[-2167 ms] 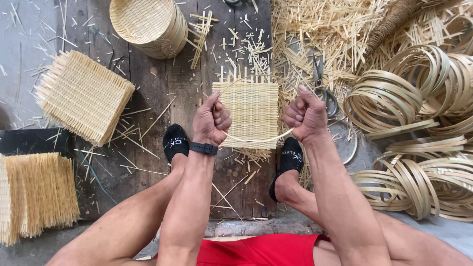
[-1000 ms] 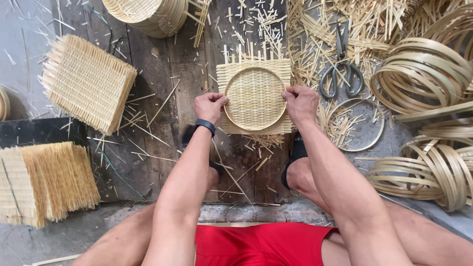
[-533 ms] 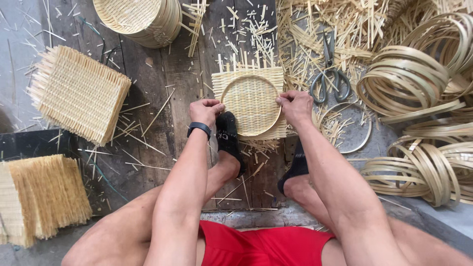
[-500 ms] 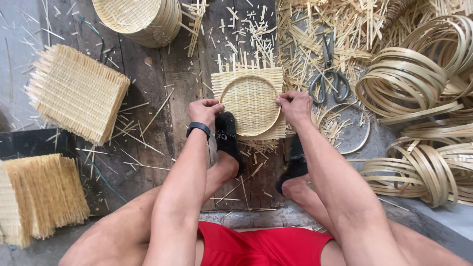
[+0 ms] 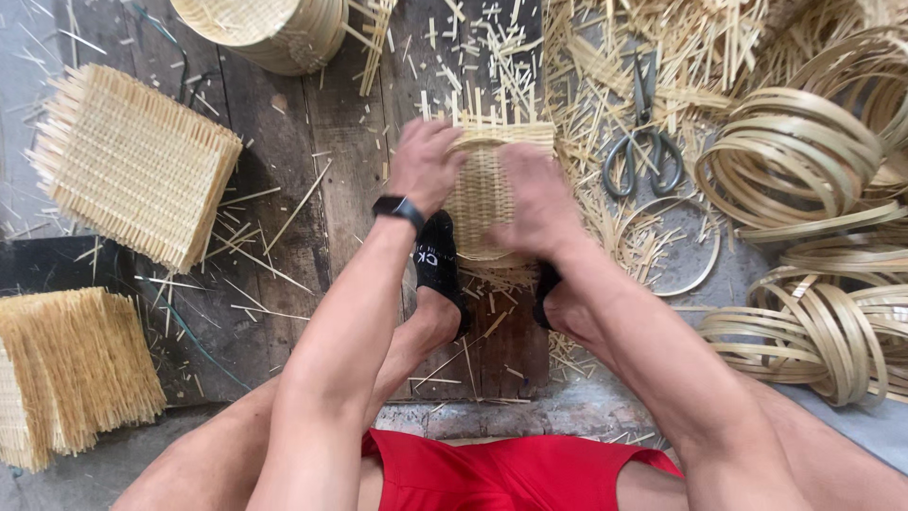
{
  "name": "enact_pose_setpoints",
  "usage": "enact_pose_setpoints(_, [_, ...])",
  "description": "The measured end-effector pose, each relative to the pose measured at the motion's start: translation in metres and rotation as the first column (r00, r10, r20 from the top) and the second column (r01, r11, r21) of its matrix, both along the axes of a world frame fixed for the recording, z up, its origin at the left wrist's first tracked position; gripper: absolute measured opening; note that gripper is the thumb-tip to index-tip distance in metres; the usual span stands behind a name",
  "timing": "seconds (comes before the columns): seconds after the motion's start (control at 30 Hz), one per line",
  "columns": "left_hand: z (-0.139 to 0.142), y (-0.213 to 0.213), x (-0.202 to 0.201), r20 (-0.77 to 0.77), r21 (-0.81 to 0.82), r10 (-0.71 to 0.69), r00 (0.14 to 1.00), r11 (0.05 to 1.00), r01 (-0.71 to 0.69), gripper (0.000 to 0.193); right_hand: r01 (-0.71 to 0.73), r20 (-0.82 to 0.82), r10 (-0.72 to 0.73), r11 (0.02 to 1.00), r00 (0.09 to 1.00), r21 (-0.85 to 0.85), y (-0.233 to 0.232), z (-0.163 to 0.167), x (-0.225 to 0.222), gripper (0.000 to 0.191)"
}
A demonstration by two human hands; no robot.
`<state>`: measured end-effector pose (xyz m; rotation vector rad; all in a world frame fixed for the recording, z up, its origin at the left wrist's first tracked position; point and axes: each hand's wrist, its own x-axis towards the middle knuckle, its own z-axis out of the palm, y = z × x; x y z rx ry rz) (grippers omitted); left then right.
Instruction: The person weaves small round bamboo baskets by wrapping a pre-woven mat around a wooden form, trimming excess with shears, and stacking the finished pieces. The process is repeated multiple times with consistent hand movements and tool use.
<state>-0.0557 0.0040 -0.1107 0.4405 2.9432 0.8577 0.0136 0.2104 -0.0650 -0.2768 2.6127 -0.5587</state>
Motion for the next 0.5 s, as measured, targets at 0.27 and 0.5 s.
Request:
enact_pose_setpoints(0.27, [-0.046,0.021,-0.014,0.165,0.293,-0.028,0.986,0.956,-0.022,0.022,-0.270,-0.515,0.354,0.934,0.781,0.232,-0.048,-0.063,0.041,0.086])
enact_pose_setpoints(0.5, [-0.048,0.024,-0.023,0.125,0.406,-0.036,0.991,0.914,-0.018,0.018,-0.266,-0.419,0.268,0.962,0.868,0.064,-0.044,-0.047,0.031,0.091])
